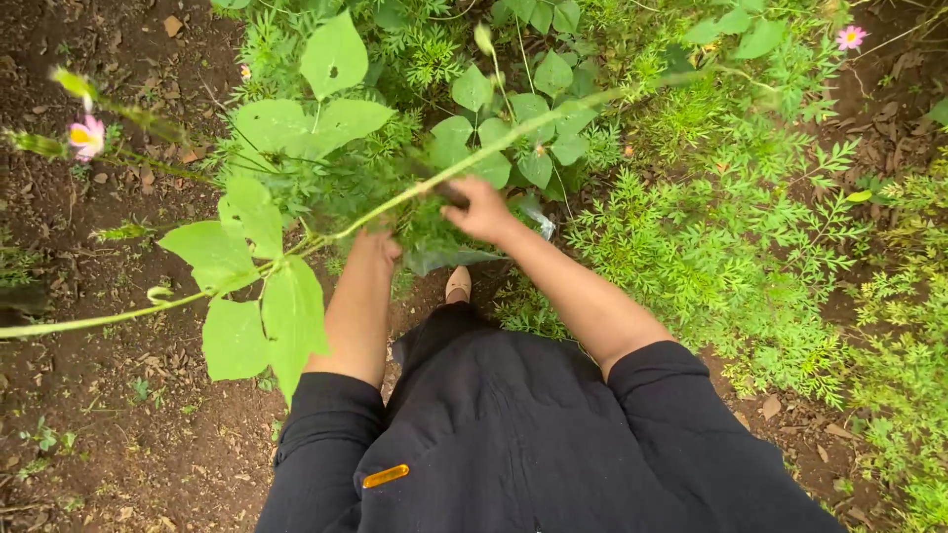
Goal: Harvesting green leaves from plants using a small knife and collecting them in a plastic bag
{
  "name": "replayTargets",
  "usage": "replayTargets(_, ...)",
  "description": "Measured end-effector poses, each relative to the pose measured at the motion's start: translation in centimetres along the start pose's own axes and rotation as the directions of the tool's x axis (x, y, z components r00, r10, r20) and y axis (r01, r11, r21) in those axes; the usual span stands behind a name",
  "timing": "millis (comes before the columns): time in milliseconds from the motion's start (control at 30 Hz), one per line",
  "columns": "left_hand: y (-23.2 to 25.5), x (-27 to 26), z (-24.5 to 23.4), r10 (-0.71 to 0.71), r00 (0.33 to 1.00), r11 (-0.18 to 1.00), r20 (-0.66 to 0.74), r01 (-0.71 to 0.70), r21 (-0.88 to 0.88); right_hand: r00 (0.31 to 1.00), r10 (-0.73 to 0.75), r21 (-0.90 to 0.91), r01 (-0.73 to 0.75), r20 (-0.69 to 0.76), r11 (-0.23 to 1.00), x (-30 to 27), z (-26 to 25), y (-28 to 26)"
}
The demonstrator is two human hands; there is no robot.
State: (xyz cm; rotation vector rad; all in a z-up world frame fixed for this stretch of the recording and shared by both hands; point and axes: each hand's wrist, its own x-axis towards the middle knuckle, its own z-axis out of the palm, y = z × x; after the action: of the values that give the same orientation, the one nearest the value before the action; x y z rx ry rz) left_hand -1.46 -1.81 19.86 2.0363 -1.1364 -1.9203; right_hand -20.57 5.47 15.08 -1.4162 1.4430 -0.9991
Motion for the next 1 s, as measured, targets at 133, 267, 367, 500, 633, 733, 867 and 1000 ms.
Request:
replayTargets(133, -0.3, -0.2, -1.6, 0.082, 0.988, 0.993, 0.128, -0.07, -0.096, 0.97, 0.18, 0.417, -0.099, -0.161, 0.904, 1.4, -2.0, -3.8)
replayTargets(267, 0.3, -1.1, -2.9, 0.181, 0.951, 0.973, 0.252, -0.135, -0.189, 0.962, 0.256, 0.329, -0.213, -0.095, 0.92, 3.7, -0.5, -1.7)
replayTargets(367, 0.3, -0.8, -3.3, 0.255, 0.905, 0.95, 0.34, -0.17, -0.261, 0.957, 0.287, 0.226, -0.287, 0.036, 0.931, 5.5, 1.6, 0.4)
replayTargets(500, -0.1, 0.9, -3.9, 0.36, 0.819, 0.911, 0.446, -0.206, -0.358, 0.849, 0.492, 0.23, -0.526, 0.192, 0.819, 4.5, 3.4, -0.1)
replayTargets(633, -1.8, 3.0, -4.8, 0.466, 0.714, 0.858, 0.523, -0.219, -0.465, 0.843, 0.485, 0.334, -0.537, 0.232, 0.774, 3.2, 1.6, -6.5)
replayTargets(733, -3.8, 5.2, -5.4, 0.537, 0.624, 0.815, 0.568, -0.209, -0.541, 0.799, 0.497, 0.481, -0.6, 0.337, 0.639, 3.4, 2.1, -4.0)
replayTargets(867, -12.8, 11.3, -9.8, 0.628, 0.487, 0.754, 0.607, -0.186, -0.63, 0.827, 0.391, 0.419, -0.547, 0.403, 0.725, 4.3, 0.6, -5.9)
replayTargets(1000, -12.4, 16.3, -5.2, 0.781, 0.289, 0.583, 0.554, -0.022, -0.812, 0.754, 0.434, 0.37, -0.633, 0.493, 0.68, 5.3, 2.5, -0.9)
